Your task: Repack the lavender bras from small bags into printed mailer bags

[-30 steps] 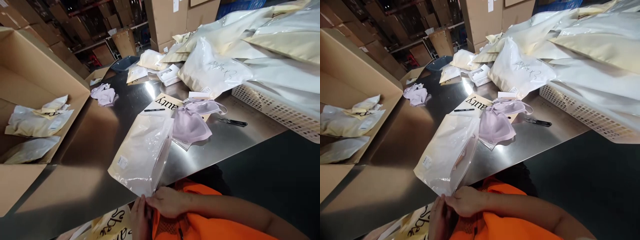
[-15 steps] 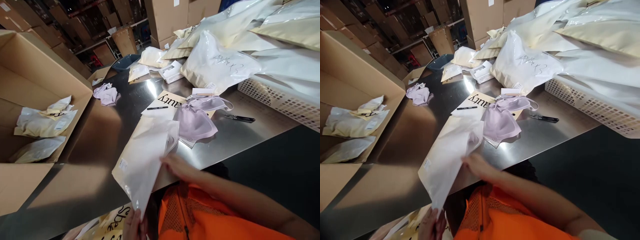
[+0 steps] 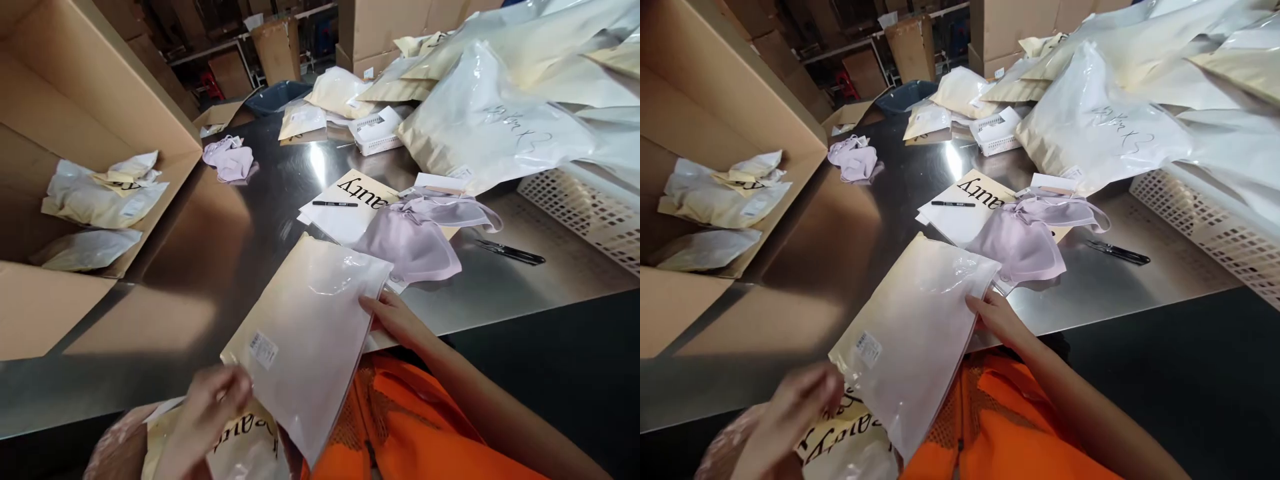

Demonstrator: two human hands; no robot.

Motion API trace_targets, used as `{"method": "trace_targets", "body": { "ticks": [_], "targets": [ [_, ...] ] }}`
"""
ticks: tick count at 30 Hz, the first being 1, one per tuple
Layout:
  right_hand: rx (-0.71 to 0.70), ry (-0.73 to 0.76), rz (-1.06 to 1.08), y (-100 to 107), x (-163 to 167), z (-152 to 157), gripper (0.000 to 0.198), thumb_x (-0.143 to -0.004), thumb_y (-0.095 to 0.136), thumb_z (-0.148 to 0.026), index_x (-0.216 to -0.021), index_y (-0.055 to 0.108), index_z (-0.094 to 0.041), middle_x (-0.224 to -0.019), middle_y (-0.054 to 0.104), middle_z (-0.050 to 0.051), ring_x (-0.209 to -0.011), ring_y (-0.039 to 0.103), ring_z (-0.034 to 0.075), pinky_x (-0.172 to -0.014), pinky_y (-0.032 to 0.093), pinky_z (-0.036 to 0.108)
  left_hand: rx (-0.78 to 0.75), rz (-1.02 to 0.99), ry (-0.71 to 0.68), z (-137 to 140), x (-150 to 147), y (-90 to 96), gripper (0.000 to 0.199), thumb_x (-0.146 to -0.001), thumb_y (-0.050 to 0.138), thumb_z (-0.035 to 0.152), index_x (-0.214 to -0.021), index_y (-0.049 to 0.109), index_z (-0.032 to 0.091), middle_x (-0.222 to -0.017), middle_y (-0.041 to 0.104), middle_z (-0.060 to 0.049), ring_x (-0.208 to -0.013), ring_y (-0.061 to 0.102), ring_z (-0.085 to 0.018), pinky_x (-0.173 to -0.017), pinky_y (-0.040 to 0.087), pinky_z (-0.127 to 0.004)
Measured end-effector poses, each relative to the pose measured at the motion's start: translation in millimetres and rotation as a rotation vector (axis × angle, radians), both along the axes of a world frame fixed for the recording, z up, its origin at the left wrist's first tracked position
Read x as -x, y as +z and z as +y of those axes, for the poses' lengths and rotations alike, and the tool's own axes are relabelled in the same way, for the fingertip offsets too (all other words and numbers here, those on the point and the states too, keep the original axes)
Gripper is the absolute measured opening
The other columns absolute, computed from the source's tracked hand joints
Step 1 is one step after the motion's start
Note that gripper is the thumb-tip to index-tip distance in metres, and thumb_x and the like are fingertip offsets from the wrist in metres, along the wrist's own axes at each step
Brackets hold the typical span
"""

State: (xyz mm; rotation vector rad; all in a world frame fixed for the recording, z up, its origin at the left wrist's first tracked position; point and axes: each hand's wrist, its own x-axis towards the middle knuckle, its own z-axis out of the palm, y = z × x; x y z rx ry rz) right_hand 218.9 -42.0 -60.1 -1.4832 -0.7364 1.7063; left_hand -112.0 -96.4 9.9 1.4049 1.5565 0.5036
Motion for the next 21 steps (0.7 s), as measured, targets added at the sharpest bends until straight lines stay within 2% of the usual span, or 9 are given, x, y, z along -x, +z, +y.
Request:
{"method": "trace_targets", "body": {
  "ticks": [2,3,5,7,9,12,15,18,21],
  "targets": [
    [-0.002,0.03,0.001,-2,5,0,0.025,-0.073,0.063,-0.035,-0.089,0.068,-0.017,-0.091,0.071,0.01,-0.084,0.067,0.026,-0.069,0.058,0.038,-0.221,0.044,0.125,64,-13,8.1,0.042,-0.078,0.062,0.059,-0.059,0.063,0.021,-0.059,0.059,-0.003,-0.058,0.053,-0.017,-0.056,0.043,-0.026],
    [-0.009,0.044,-0.005,-2,7,0,0.025,-0.073,0.062,-0.035,-0.088,0.068,-0.016,-0.09,0.071,0.01,-0.083,0.068,0.027,-0.069,0.058,0.038,-0.262,0.026,0.176,98,-25,7.3,0.037,-0.079,0.063,0.056,-0.069,0.067,0.021,-0.065,0.063,-0.003,-0.063,0.056,-0.017,-0.06,0.044,-0.026],
    [-0.021,0.072,-0.019,-1,10,-1,0.029,-0.075,0.062,-0.04,-0.089,0.069,-0.016,-0.088,0.071,0.01,-0.078,0.068,0.026,-0.066,0.057,0.038,-0.197,0.019,0.198,162,-55,-1.3,0.028,-0.082,0.064,0.046,-0.09,0.071,0.02,-0.083,0.07,-0.004,-0.078,0.062,-0.018,-0.07,0.048,-0.026],
    [-0.027,0.103,-0.013,-2,11,-5,0.037,-0.076,0.064,-0.048,-0.092,0.068,-0.015,-0.085,0.071,0.01,-0.073,0.067,0.025,-0.062,0.056,0.037,-0.126,0.031,0.157,211,-88,-13.8,0.026,-0.08,0.07,0.041,-0.088,0.07,0.017,-0.083,0.07,-0.005,-0.079,0.064,-0.02,-0.071,0.049,-0.028],
    [-0.042,0.116,-0.006,-4,11,-9,0.041,-0.074,0.068,-0.053,-0.09,0.068,-0.015,-0.085,0.071,0.01,-0.071,0.066,0.024,-0.062,0.055,0.037,-0.044,0.044,0.104,241,-114,-26.1,0.026,-0.082,0.071,0.039,-0.084,0.068,0.013,-0.08,0.069,-0.004,-0.075,0.064,-0.018,-0.07,0.052,-0.031],
    [-0.083,0.079,0.023,-9,4,-14,0.043,-0.07,0.071,-0.053,-0.088,0.068,-0.015,-0.09,0.071,0.01,-0.08,0.067,0.026,-0.071,0.056,0.039,0.016,0.053,0.08,259,-136,-42.6,0.025,-0.09,0.064,0.038,-0.095,0.065,0.013,-0.091,0.066,-0.004,-0.079,0.064,-0.015,-0.073,0.055,-0.033],
    [-0.099,0.029,0.069,-10,-5,-15,0.046,-0.072,0.068,-0.057,-0.091,0.066,-0.015,-0.092,0.071,0.009,-0.084,0.067,0.025,-0.079,0.055,0.038,0.002,0.044,0.129,262,-137,-57.6,0.028,-0.092,0.06,0.038,-0.104,0.063,0.013,-0.1,0.065,-0.005,-0.086,0.064,-0.017,-0.076,0.056,-0.035],
    [-0.049,-0.046,0.14,-8,-8,-16,0.044,-0.074,0.066,-0.053,-0.098,0.064,-0.016,-0.092,0.07,0.009,-0.081,0.066,0.023,-0.076,0.055,0.036,-0.049,0.025,0.17,258,-132,-66.1,0.027,-0.092,0.061,0.038,-0.101,0.063,0.013,-0.098,0.065,-0.005,-0.085,0.063,-0.017,-0.076,0.055,-0.035],
    [0.001,-0.014,0.197,-4,-1,-22,0.044,-0.076,0.064,-0.05,-0.106,0.062,-0.018,-0.094,0.069,0.008,-0.079,0.065,0.021,-0.068,0.055,0.034,-0.127,-0.027,0.137,246,-126,-59.2,0.03,-0.089,0.063,0.041,-0.089,0.065,0.012,-0.086,0.066,-0.002,-0.077,0.062,-0.015,-0.072,0.052,-0.031]
  ]
}}
